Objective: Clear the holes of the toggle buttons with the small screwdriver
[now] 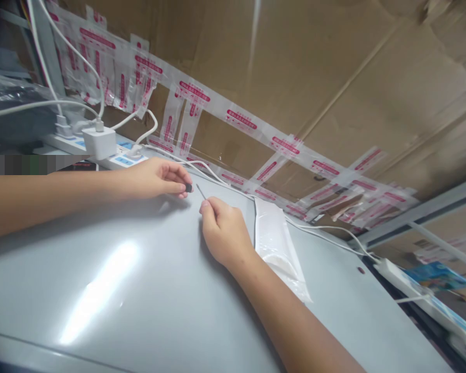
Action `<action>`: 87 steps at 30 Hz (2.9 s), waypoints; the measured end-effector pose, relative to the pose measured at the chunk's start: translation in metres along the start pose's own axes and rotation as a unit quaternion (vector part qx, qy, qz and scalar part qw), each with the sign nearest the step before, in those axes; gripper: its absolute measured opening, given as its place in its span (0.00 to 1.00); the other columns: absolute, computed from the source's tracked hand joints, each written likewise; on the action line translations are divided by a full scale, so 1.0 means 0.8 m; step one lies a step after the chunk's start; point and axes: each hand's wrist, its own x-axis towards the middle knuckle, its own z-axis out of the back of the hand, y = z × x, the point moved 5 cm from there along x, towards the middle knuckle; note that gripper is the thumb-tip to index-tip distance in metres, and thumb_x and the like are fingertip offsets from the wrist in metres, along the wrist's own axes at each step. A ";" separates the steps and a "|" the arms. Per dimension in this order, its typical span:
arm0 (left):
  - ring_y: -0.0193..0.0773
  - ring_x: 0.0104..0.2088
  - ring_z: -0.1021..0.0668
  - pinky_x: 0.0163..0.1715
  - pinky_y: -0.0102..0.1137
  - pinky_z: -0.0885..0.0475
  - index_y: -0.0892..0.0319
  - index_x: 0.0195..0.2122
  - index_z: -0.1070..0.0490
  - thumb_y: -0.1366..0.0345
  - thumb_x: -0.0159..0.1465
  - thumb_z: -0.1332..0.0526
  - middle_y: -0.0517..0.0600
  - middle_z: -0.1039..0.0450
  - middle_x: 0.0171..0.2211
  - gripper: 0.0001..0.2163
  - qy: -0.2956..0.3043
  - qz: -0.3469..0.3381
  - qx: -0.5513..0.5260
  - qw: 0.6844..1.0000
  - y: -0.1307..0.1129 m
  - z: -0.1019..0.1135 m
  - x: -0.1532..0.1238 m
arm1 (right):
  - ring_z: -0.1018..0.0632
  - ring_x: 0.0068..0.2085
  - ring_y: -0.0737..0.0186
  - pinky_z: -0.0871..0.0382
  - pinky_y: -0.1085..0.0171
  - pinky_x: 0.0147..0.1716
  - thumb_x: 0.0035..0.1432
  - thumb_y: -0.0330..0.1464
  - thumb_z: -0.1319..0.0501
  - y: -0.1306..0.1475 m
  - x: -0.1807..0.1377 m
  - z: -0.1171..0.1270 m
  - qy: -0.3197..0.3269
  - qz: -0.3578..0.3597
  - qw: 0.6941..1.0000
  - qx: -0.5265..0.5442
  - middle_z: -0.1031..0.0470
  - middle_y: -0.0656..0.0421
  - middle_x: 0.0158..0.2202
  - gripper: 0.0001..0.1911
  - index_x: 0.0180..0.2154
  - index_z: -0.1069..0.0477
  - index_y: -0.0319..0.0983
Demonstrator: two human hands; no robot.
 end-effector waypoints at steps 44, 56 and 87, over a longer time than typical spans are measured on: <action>0.36 0.32 0.19 0.31 0.27 0.28 0.60 0.34 0.19 0.67 0.57 0.37 0.47 0.18 0.31 0.08 -0.002 -0.095 0.241 0.966 -0.042 -0.016 -0.017 | 0.41 0.24 0.65 0.50 0.63 0.23 0.64 0.39 0.49 0.012 -0.011 0.009 0.131 -0.021 0.990 -0.045 0.45 0.64 0.19 0.19 0.23 0.33 0.40; 0.37 0.35 0.20 0.37 0.30 0.31 0.57 0.35 0.19 0.68 0.62 0.42 0.48 0.18 0.34 0.10 -0.009 -0.225 0.383 0.896 -0.046 -0.025 -0.024 | 0.35 0.25 0.63 0.47 0.61 0.25 0.65 0.39 0.50 0.012 -0.012 0.010 0.120 -0.024 0.988 -0.094 0.35 0.62 0.21 0.19 0.25 0.29 0.41; 0.35 0.32 0.22 0.30 0.26 0.32 0.59 0.37 0.24 0.70 0.57 0.40 0.47 0.20 0.32 0.09 -0.018 -0.026 0.199 0.979 -0.033 -0.016 -0.017 | 0.37 0.24 0.66 0.49 0.64 0.26 0.66 0.37 0.51 0.020 -0.018 0.014 0.112 -0.062 0.976 -0.178 0.34 0.62 0.21 0.20 0.21 0.41 0.39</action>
